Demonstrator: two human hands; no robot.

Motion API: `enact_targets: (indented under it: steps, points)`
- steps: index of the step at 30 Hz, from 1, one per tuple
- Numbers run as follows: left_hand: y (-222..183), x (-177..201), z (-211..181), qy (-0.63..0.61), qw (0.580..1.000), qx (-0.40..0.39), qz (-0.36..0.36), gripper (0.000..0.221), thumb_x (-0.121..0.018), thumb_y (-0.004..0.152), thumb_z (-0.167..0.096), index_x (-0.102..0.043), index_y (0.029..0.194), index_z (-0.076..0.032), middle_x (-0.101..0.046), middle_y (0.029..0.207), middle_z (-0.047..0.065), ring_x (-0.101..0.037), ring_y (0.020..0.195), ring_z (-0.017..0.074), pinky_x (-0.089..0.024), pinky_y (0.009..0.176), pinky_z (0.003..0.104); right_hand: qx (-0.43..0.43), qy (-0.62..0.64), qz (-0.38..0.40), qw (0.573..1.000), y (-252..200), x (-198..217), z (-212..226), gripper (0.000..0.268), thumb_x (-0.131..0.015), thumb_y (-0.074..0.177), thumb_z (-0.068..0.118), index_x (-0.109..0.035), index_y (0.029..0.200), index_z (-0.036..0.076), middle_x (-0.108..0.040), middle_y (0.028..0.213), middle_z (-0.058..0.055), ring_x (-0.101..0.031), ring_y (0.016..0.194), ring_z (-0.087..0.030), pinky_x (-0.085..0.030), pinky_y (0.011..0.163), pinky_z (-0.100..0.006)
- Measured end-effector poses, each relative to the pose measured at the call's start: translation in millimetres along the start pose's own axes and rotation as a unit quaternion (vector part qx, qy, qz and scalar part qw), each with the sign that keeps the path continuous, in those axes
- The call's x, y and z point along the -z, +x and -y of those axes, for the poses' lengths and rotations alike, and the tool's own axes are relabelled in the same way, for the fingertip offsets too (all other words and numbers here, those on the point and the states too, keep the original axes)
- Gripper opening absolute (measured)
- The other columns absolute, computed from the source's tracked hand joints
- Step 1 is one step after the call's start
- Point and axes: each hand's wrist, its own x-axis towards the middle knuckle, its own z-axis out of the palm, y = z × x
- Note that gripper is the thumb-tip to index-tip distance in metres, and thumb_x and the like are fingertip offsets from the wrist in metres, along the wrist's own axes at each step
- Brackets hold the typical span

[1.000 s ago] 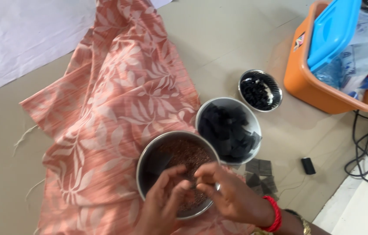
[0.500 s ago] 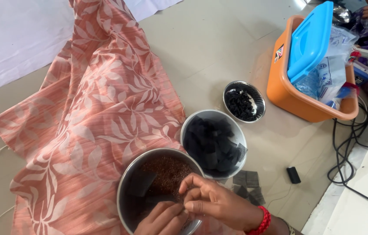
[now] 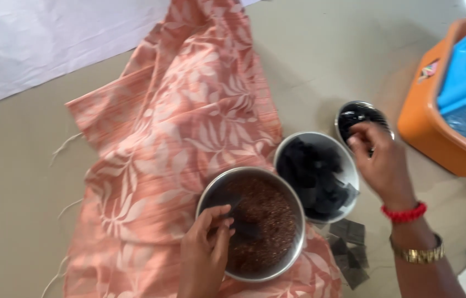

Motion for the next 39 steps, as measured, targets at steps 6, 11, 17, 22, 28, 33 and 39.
enact_targets:
  steps: [6, 11, 17, 22, 28, 33, 39]
  points:
    - [-4.9, 1.8, -27.4, 0.000, 0.999, -0.006, -0.046, 0.032, -0.053, 0.093, 0.005, -0.058, 0.125, 0.004, -0.068, 0.116, 0.013, -0.071, 0.108, 0.0182, -0.062, 0.090, 0.027, 0.050, 0.202, 0.212, 0.955, -48.8, -54.3, 132.0, 0.023, -0.069, 0.090, 0.008, -0.073, 0.112, 0.005, -0.077, 0.104, -0.008, -0.078, 0.093, -0.018, -0.063, 0.077, -0.031]
    - [-10.6, 6.5, -24.0, 0.018, 0.998, -0.039, -0.042, 0.032, -0.055, 0.093, 0.002, -0.059, 0.124, 0.005, -0.070, 0.119, 0.015, -0.071, 0.114, 0.0205, -0.060, 0.092, 0.030, 0.259, 0.089, 0.228, 0.934, -53.3, -90.9, 143.4, 0.040, -0.069, 0.079, -0.001, -0.071, 0.119, 0.001, -0.069, 0.116, -0.014, -0.063, 0.109, -0.032, -0.050, 0.092, -0.042]
    - [-12.6, 11.0, -21.9, 0.043, 0.997, -0.049, -0.042, 0.031, -0.057, 0.093, -0.001, -0.060, 0.123, 0.004, -0.071, 0.119, 0.017, -0.073, 0.112, 0.0219, -0.060, 0.091, 0.032, 0.243, 0.039, 0.273, 0.930, -55.2, -89.6, 133.4, 0.034, -0.069, 0.078, 0.000, -0.073, 0.111, 0.006, -0.071, 0.105, -0.008, -0.065, 0.103, -0.028, -0.049, 0.088, -0.041]
    - [-8.8, 12.1, -33.2, 0.037, 0.998, 0.044, -0.036, 0.028, -0.061, 0.100, -0.015, -0.064, 0.122, 0.001, -0.077, 0.110, 0.017, -0.076, 0.104, 0.0204, -0.061, 0.088, 0.032, 0.208, 0.075, 0.212, 0.952, -75.4, -61.7, 134.1, 0.035, -0.071, 0.082, -0.002, -0.074, 0.116, 0.005, -0.071, 0.106, -0.007, -0.067, 0.100, -0.027, -0.051, 0.088, -0.039]
    - [-1.9, 4.5, -37.6, -0.184, 0.968, 0.161, 0.060, 0.041, -0.063, 0.095, -0.011, -0.053, 0.134, -0.009, -0.071, 0.115, 0.013, -0.071, 0.103, 0.0174, -0.063, 0.088, 0.032, 0.297, 0.040, 0.116, 0.947, -98.9, -42.4, 144.7, 0.050, -0.073, 0.068, -0.002, -0.073, 0.118, 0.006, -0.068, 0.107, -0.007, -0.065, 0.103, -0.026, -0.052, 0.089, -0.043]
    - [2.6, -3.7, -7.8, -0.203, 0.974, 0.078, 0.063, 0.030, -0.052, 0.099, 0.001, -0.057, 0.129, 0.003, -0.072, 0.112, 0.015, -0.073, 0.101, 0.0180, -0.066, 0.089, 0.029, 0.294, 0.033, 0.135, 0.946, -102.3, -45.2, 144.5, 0.046, -0.075, 0.074, 0.003, -0.073, 0.120, 0.005, -0.069, 0.104, -0.007, -0.068, 0.099, -0.025, -0.054, 0.084, -0.041]
    - [-6.7, 0.2, -54.3, -0.061, 0.995, 0.082, -0.006, 0.052, -0.049, 0.095, 0.000, -0.046, 0.145, -0.014, -0.073, 0.113, 0.012, -0.078, 0.094, 0.0179, -0.065, 0.081, 0.029, 0.150, 0.019, 0.151, 0.977, -86.0, -56.9, 128.1, 0.026, -0.072, 0.084, 0.006, -0.074, 0.110, 0.003, -0.072, 0.108, -0.012, -0.067, 0.101, -0.031, -0.054, 0.086, -0.039]
